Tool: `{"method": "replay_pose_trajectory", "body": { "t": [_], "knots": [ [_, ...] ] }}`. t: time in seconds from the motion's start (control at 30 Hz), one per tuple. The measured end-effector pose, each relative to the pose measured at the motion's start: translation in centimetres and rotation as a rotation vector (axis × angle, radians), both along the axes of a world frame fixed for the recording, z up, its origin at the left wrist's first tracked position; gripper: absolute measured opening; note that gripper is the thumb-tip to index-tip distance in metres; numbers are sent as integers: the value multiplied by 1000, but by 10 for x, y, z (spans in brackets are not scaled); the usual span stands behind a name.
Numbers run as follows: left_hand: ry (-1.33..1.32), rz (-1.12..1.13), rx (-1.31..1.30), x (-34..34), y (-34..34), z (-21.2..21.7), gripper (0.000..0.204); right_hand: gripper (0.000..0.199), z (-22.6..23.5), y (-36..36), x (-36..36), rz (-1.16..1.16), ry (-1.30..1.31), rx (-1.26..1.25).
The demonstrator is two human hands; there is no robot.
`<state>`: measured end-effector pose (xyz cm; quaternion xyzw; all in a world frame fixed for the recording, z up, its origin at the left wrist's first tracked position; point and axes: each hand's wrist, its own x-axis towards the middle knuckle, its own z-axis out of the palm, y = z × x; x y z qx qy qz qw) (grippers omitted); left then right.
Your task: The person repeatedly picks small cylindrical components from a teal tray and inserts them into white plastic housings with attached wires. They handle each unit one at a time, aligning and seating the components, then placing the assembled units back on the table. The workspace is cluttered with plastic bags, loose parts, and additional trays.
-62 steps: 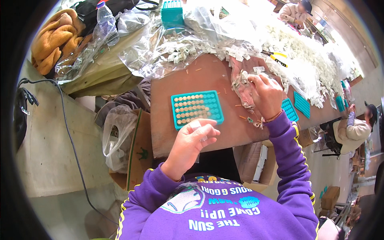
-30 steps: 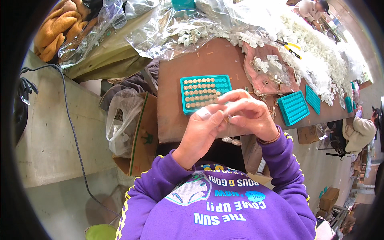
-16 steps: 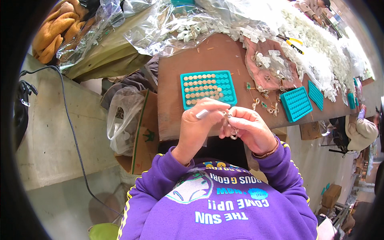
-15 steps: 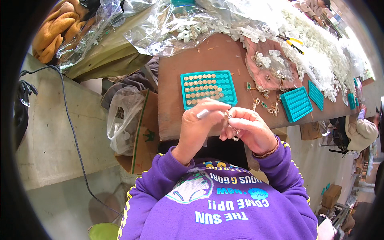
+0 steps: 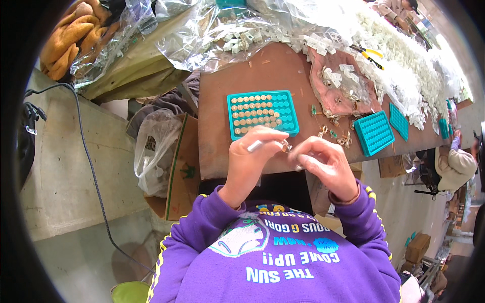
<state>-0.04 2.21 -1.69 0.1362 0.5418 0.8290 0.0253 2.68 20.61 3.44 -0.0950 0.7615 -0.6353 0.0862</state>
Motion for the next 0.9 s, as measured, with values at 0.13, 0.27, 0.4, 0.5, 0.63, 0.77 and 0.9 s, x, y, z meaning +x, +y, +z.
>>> {"method": "replay_pose_trajectory", "body": {
  "t": [0.13,0.27,0.4,0.5,0.63,0.77,0.9],
  "knots": [
    [174,222,-291,6,2,5,16,22,2,-12,6,-247,821,498],
    [113,163,-252,15,7,6,16,23,-6,-28,5,-292,913,542],
    [-282,-143,210,15,-1,8,40,20,-10,-27,8,-320,736,387],
    [-451,-297,557,18,-5,12,48,14,-11,-22,14,-276,151,-183],
    [-518,-315,401,20,-13,14,45,11,-14,-16,11,-181,-135,-448],
    [-400,-251,184,18,-19,9,37,11,-18,-14,6,-87,-336,-654],
    [-221,-140,26,17,-17,5,35,16,-21,-17,6,-13,-395,-669]
  ]
}}
